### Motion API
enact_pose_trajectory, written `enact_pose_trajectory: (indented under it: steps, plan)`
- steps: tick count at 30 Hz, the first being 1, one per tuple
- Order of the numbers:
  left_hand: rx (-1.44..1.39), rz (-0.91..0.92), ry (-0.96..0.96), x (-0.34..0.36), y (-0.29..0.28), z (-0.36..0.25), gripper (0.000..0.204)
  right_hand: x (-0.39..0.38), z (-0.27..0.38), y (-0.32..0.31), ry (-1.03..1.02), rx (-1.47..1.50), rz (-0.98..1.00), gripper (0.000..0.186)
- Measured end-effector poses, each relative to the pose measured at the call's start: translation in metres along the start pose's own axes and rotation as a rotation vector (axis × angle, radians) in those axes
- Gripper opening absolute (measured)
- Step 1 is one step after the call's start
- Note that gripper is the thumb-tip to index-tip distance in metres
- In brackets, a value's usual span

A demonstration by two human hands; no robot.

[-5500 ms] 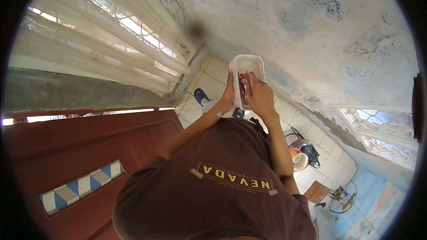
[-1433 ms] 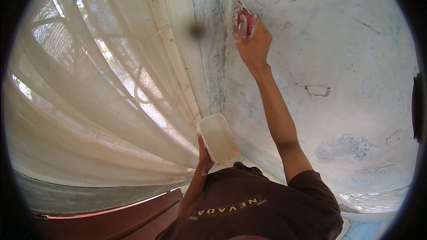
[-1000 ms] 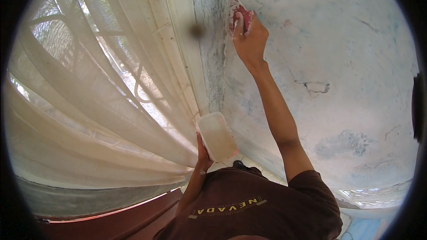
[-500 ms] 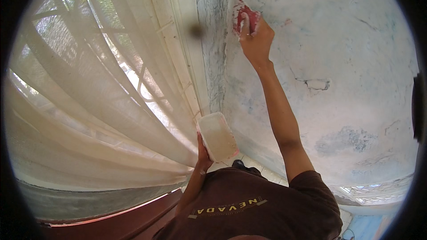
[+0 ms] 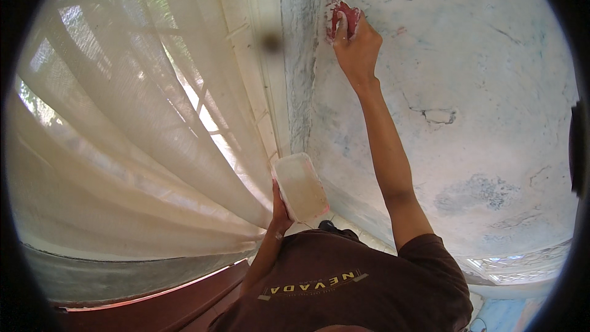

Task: The person applies white plaster to a corner of the wall and the area above a window using a putty knife, repeatedly loading the tool from a plastic container.

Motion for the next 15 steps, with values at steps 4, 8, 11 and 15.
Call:
enact_pose_trajectory:
  steps: [4,8,11,15]
  plan:
    - [0.001,-0.103,0.019,-0.001,-0.009,0.001,0.086,-0.002,0.010,-0.003,0.010,0.043,-0.067,0.007]
    - [0.006,-0.102,0.009,0.002,-0.012,0.002,0.089,0.001,0.004,0.007,-0.016,0.061,-0.069,0.007]
    - [0.013,-0.081,0.012,0.007,-0.012,0.003,0.088,-0.002,0.016,0.021,-0.014,-0.026,-0.031,0.007]
    - [0.055,-0.065,0.013,0.005,-0.007,0.003,0.088,-0.008,0.031,0.018,0.038,0.017,0.050,0.010]
Point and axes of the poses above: each hand's wrist, its own x-axis towards the middle knuckle, its own y-axis out of the palm, z = x × y, the point moved 1 cm from there along x, towards the middle knuckle, and after that the axes turned 8 degrees about z, right-handed, at the moved point
